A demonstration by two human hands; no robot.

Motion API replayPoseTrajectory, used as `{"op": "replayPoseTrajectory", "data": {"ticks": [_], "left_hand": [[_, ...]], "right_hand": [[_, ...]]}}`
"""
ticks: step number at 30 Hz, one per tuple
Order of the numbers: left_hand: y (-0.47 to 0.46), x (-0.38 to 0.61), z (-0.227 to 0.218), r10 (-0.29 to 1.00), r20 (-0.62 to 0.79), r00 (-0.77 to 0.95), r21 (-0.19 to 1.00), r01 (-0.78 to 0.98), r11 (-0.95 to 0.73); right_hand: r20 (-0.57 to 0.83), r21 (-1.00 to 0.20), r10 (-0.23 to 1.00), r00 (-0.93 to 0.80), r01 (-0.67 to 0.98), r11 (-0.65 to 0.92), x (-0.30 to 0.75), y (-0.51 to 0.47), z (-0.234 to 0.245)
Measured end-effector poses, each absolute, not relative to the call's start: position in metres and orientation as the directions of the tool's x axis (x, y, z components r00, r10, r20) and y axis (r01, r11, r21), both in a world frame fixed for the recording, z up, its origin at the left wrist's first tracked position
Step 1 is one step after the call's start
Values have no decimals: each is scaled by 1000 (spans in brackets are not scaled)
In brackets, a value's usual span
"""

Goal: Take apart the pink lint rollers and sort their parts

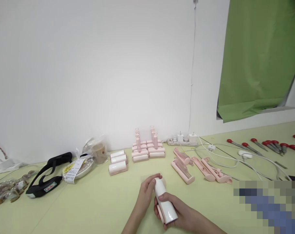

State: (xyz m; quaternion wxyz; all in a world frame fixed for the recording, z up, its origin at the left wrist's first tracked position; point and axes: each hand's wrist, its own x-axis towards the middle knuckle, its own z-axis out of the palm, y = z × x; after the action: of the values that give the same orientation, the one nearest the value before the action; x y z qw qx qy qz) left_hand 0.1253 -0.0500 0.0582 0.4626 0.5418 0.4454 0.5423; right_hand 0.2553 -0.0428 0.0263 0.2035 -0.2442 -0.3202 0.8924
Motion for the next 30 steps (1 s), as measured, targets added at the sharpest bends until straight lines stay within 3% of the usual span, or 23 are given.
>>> {"op": "replayPoseTrajectory", "data": {"ticks": [6,14,18,21,23,30], "left_hand": [[-57,125,54,974,206,91,972,95,-214],[-59,131,53,982,167,89,983,-85,-160],[-59,125,62,988,152,-27,987,-46,-153],[-56,112,68,910,290,-297,956,51,-288],[-55,105,69,821,415,-392,909,154,-386],[-55,106,53,658,716,-233,665,513,-542]], "right_hand": [[-315,-731,524,-791,-150,-665,256,-44,32],[-253,-823,570,-781,-136,-551,257,-44,37],[-188,-738,605,-774,-296,-607,254,-42,45],[-125,-637,650,-749,-442,-632,253,-38,47],[-112,-630,695,-710,-490,-602,254,-34,46],[-53,-603,732,-679,-563,-565,254,-32,46]]}}
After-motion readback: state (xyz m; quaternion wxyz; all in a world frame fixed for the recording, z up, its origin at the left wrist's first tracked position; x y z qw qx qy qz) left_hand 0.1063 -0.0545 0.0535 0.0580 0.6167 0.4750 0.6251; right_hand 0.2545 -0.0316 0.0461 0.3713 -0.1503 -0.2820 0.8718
